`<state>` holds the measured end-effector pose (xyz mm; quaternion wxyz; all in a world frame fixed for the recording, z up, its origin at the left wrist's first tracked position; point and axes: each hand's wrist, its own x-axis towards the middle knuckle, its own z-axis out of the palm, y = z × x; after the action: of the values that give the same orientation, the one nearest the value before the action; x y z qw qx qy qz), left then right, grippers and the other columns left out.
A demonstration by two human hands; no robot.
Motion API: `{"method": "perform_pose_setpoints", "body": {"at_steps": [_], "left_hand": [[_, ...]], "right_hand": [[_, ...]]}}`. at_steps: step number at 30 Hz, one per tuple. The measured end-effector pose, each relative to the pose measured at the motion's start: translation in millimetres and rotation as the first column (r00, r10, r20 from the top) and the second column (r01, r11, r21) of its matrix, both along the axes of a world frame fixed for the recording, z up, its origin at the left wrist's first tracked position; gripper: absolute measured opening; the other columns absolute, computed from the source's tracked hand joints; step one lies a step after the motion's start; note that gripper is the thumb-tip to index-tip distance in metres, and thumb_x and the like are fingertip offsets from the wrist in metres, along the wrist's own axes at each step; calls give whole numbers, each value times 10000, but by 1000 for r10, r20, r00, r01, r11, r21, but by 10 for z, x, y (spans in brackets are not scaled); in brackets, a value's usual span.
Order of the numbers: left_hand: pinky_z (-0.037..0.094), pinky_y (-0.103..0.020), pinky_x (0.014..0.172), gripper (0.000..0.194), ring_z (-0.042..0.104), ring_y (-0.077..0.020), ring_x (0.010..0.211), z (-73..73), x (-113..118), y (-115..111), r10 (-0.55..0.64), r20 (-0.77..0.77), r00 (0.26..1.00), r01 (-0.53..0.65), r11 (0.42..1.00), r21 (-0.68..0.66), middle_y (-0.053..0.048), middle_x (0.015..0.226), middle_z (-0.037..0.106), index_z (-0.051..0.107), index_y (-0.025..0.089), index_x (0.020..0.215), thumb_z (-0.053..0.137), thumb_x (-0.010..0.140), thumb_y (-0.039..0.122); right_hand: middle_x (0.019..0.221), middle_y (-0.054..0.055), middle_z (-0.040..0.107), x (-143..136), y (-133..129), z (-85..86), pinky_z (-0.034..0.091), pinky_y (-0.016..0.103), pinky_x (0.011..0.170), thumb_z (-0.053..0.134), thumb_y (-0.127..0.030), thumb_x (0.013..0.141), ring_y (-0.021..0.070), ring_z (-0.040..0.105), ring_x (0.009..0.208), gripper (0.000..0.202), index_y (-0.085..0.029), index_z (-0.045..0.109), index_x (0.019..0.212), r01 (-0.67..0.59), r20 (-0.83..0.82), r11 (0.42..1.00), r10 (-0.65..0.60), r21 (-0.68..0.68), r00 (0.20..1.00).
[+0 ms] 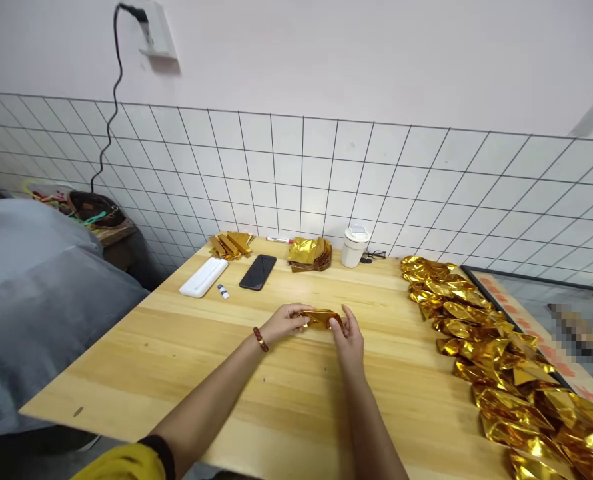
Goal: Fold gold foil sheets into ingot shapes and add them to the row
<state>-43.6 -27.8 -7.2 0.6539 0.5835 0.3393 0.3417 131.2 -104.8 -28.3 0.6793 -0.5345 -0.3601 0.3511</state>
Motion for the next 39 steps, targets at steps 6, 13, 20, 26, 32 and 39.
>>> {"method": "perform_pose_setpoints", "body": {"at_steps": [6, 13, 20, 26, 32, 39], "left_hand": [[505, -232, 565, 414, 626, -149, 795, -88, 100, -143, 254, 130, 959, -271, 951, 147, -138, 1181, 627, 742, 168, 1031, 679, 779, 491], [538, -245, 582, 405, 636, -196, 883, -65, 177, -251, 310, 137, 941, -331, 927, 175, -131, 1062, 676, 720, 144, 955, 603, 839, 514], [431, -205, 419, 568, 560, -62, 500, -59, 275, -375, 352, 162, 922, -360, 933, 22, -139, 1207, 660, 611, 159, 1206, 506, 871, 606], [391, -191, 374, 584, 564, -65, 427, -60, 300, -348, 401, 174, 900, -398, 916, -54, -149, 1068, 713, 634, 115, 1096, 541, 835, 630], [441, -188, 407, 561, 594, -69, 481, -82, 277, -356, 370, 197, 908, -382, 924, 27, -129, 1098, 704, 613, 151, 1171, 544, 851, 607], [422, -197, 394, 606, 596, -83, 470, -104, 284, -308, 379, 208, 902, -378, 925, -46, -140, 1034, 716, 619, 115, 1128, 552, 829, 637]], "right_hand": [[782, 22, 686, -84, -26, -7, 469, 302, 619, 691, -486, 765, 174, 589, 685, 372, -225, 669, 1029, -20, 90, 1000, 21, -17, 996], [663, -14, 620, -100, -90, -5, 394, 292, 561, 628, -528, 818, 153, 498, 552, 455, -239, 632, 1170, 15, 219, 998, -1, -60, 976], [617, -10, 583, -147, -121, 5, 372, 286, 522, 575, -538, 850, 143, 468, 515, 461, -209, 663, 1162, -17, 250, 995, 41, -98, 967], [706, 12, 621, -143, -144, 13, 426, 287, 567, 553, -480, 861, 153, 522, 587, 531, -173, 593, 1292, -64, 374, 994, 92, -86, 923], [687, 4, 598, -138, -126, -30, 429, 279, 545, 492, -445, 895, 137, 487, 548, 517, -152, 569, 1315, -59, 368, 991, 100, -123, 924], [833, 58, 684, -139, -141, -33, 482, 310, 645, 498, -457, 881, 175, 581, 685, 507, -169, 604, 1284, -57, 462, 995, 87, -79, 882]]}}
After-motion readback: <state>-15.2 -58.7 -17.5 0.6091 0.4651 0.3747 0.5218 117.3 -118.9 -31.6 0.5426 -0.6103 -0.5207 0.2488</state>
